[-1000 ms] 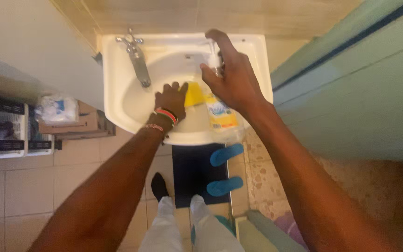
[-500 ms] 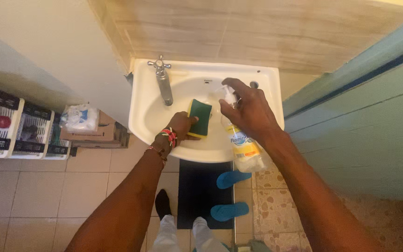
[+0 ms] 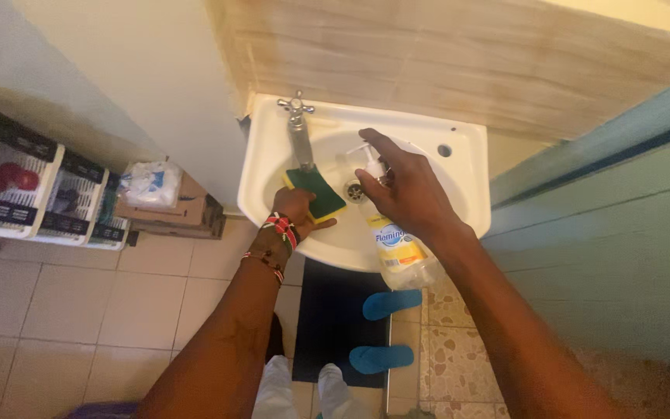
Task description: The person cleans a white bathroom sink using a yellow sponge and liquid soap. They apply soap to the sponge and scrub the sink basin, faucet, and drain area thoroughly.
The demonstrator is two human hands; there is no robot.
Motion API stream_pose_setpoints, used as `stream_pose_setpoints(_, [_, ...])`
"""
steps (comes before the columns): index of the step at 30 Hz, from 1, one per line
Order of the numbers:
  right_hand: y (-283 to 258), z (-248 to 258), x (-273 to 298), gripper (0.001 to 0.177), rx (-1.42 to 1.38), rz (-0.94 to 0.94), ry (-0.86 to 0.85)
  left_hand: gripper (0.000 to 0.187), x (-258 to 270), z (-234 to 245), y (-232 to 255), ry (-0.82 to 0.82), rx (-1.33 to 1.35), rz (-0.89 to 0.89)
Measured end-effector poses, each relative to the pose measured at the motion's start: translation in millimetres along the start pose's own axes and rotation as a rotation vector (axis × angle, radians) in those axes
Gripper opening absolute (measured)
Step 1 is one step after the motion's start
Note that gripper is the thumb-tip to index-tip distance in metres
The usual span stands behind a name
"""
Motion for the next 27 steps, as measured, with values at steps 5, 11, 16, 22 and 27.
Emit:
stream_pose_setpoints(5, [-19, -3, -5, 0.053, 0.036, 0.31, 0.255, 0.035, -52, 1, -24, 0.174, -1.507, -0.657])
stream_pose_setpoints(11, [-11, -14, 0, 0.056, 0.112, 0.283, 0.411, 0.009, -117, -14, -60, 0.16, -1.896, -0.402])
stream_pose_setpoints(16, [4, -34, 17, 0.064, 0.08, 0.046, 0.37, 0.007, -104, -20, -50, 0.112, -1.914, -0.481])
stream_pose_setpoints(22, [-9, -24, 25, 0.09, 0.032, 0.155, 0.229, 0.016, -90, -18, -43, 0.062, -1.851, -0.492])
stream_pose_setpoints(27, [-12, -12, 26, 0.104, -0.065, -0.065, 0.007, 0.025, -80, -14, -30, 0.111, -1.65, -0.637])
Point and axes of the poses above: each hand's wrist, its own x-axis away from the middle knuckle, its own z-axis out of the back of the hand, y = z × x, the point moved 5 cm from there along -x, towards the middle knuckle, and after that the axes turned 7 degrees about z, right-handed, at the moved point
